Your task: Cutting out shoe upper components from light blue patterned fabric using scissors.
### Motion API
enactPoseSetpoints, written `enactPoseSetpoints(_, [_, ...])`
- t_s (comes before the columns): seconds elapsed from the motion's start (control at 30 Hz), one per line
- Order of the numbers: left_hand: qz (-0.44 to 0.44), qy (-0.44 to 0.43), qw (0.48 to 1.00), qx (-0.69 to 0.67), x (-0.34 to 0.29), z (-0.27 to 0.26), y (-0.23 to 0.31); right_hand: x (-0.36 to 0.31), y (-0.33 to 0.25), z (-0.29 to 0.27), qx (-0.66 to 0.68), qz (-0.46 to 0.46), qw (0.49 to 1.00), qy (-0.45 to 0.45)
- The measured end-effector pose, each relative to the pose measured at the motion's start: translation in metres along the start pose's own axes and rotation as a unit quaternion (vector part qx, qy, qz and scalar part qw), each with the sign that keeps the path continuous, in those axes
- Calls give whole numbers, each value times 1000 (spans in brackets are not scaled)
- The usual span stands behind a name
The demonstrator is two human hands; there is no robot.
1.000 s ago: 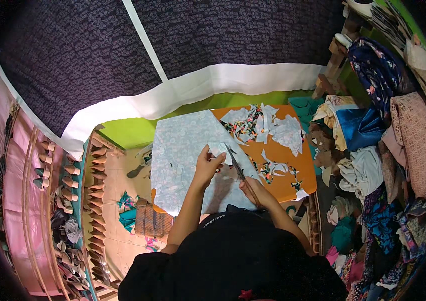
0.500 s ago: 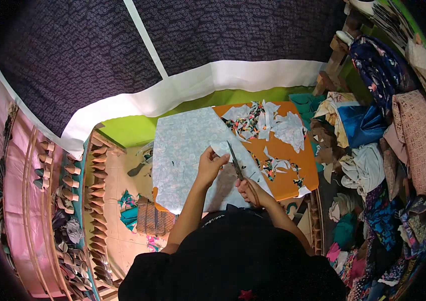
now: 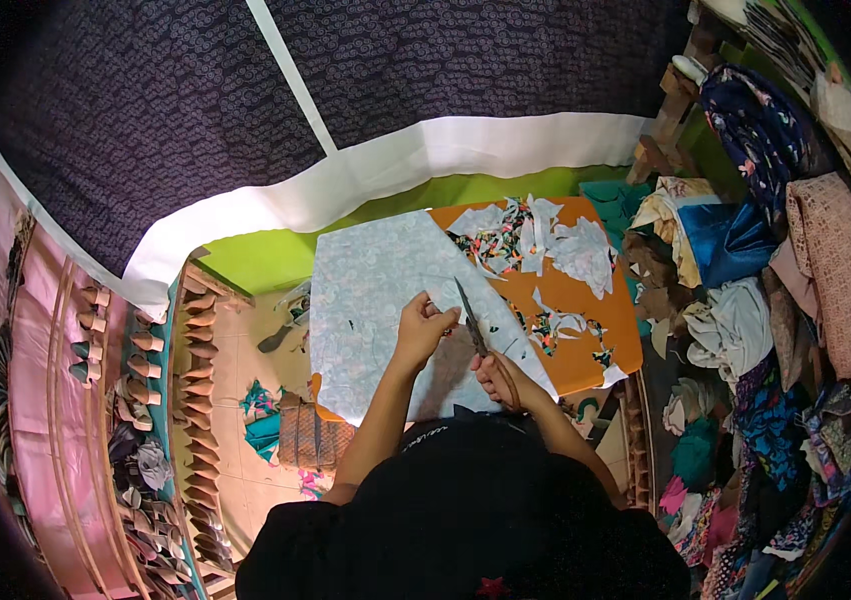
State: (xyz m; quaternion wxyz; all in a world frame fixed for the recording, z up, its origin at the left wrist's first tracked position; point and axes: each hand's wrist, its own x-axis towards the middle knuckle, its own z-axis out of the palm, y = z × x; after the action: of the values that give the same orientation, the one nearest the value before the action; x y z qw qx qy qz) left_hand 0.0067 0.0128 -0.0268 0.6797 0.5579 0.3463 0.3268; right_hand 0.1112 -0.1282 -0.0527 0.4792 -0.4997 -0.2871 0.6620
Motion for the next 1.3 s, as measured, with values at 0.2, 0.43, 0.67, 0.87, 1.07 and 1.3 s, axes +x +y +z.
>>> enactPoseSetpoints(0.2, [-10, -14, 1000, -11, -3, 3, 10, 1, -2, -4, 28, 15, 999, -24])
enactPoseSetpoints(0.43, [-20, -5, 1000, 4, -1, 0, 7, -4, -11, -1, 4, 9, 1000, -15])
enactPoseSetpoints(0.67, [-17, -18, 1000, 1, 0, 2, 11, -4, -15, -6, 6, 9, 1000, -26])
enactPoseSetpoints(0.87, [-34, -27, 999, 15, -2, 7, 23, 3, -4, -19, 64, 56, 995, -46])
enactPoseSetpoints(1.07, [-35, -45, 998, 24, 1, 5, 14, 7, 0, -24, 116, 79, 987, -77])
enactPoseSetpoints(1.3, [-37, -42, 998, 29, 0, 9, 17, 3, -7, -21, 122, 46, 987, -93])
